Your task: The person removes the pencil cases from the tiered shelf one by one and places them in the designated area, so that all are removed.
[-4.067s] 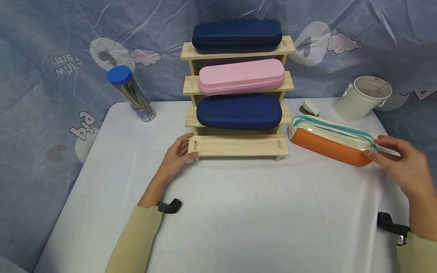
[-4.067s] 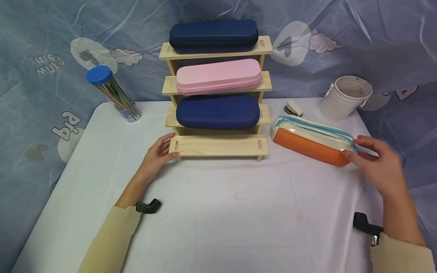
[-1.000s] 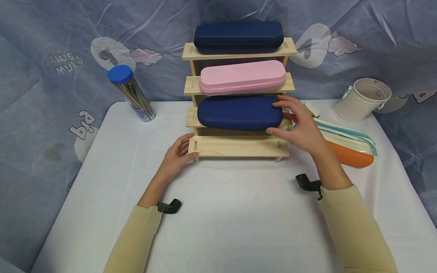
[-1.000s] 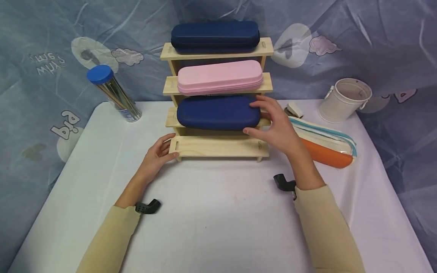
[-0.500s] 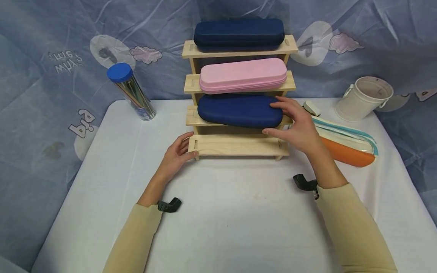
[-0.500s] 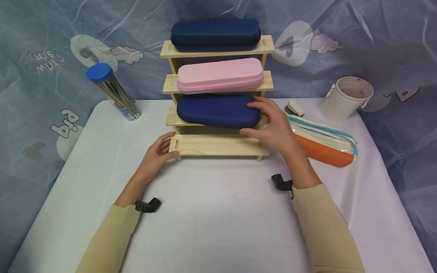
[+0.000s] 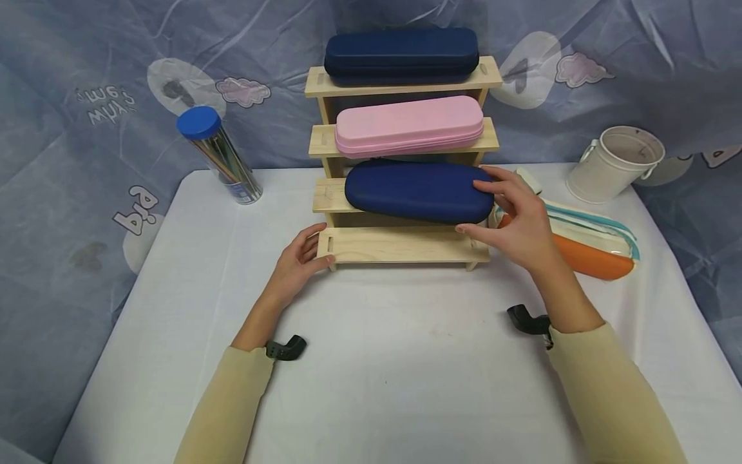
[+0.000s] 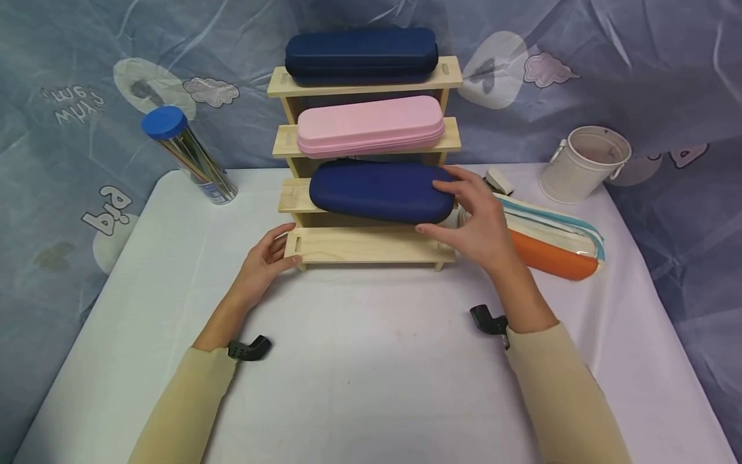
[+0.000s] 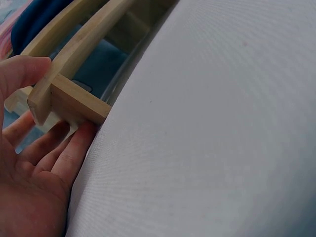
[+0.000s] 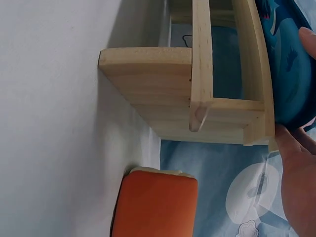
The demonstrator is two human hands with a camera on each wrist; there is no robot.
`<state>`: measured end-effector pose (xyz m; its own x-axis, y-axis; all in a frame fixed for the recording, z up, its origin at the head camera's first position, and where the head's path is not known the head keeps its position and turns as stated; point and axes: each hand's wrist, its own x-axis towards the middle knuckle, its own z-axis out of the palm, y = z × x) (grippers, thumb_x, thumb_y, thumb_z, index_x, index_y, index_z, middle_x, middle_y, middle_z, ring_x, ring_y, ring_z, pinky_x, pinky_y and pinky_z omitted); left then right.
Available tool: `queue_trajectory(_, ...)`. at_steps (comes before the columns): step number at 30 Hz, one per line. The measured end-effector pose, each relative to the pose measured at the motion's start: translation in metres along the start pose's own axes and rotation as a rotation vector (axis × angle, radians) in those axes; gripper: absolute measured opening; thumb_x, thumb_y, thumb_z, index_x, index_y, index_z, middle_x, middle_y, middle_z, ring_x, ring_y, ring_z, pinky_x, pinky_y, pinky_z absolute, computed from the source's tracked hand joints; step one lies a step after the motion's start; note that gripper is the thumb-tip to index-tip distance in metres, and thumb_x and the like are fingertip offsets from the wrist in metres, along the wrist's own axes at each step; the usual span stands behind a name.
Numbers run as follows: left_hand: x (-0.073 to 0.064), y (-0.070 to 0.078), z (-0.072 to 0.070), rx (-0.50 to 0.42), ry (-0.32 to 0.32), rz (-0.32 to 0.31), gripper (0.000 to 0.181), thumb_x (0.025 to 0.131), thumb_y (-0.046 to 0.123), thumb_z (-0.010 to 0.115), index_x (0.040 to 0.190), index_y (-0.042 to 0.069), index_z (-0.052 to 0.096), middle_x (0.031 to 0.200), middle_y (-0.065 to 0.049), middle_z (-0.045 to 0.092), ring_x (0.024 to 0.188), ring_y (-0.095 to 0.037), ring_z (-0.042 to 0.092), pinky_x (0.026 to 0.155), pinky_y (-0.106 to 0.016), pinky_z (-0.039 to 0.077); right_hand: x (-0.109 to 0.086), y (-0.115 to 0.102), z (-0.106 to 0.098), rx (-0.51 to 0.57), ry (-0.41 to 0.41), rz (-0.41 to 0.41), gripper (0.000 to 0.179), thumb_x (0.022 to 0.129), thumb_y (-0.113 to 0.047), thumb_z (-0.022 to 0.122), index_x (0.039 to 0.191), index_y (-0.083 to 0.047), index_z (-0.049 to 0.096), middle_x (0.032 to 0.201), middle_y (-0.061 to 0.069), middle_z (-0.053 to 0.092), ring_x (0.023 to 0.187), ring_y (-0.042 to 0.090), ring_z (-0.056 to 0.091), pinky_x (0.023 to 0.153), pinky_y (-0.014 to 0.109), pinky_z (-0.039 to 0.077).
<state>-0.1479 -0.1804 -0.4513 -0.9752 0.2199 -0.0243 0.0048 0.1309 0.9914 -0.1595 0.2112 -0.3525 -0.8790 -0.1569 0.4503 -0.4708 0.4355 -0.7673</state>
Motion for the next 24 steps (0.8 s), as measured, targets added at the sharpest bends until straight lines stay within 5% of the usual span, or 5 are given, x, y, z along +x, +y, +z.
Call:
queue_trajectory(10, -0.005, 0.018, 0.002, 0.001, -0.024, -0.010, 0.068, 0.087, 0.010, 0.072, 0.146, 0.013, 0.039, 0.141, -0.012, 0.048, 0.126, -0.024, 0.048, 0.098, -0.034, 0.043, -0.012, -0.030, -0.010, 0.006, 0.015, -0.018, 0.067, 0.061, 0.012, 0.085, 0.123, 0.004, 0.062, 0.140, 0.015, 0.046, 0.127, 0.027, 0.045, 0.103, 0.032, 0.037)
queue_trajectory(24, -0.009, 0.027, 0.003, 0.016, -0.022, -0.001, 0.068, 0.087, 0.012, 0.072, 0.146, 0.011, 0.039, 0.141, -0.012, 0.048, 0.126, -0.023, 0.049, 0.099, -0.035, 0.042, -0.024, -0.018, -0.030, 0.030, 0.028, 0.036, 0.070, 0.061, 0.014, 0.084, 0.126, 0.000, 0.062, 0.142, 0.012, 0.045, 0.130, 0.024, 0.042, 0.099, 0.024, 0.039)
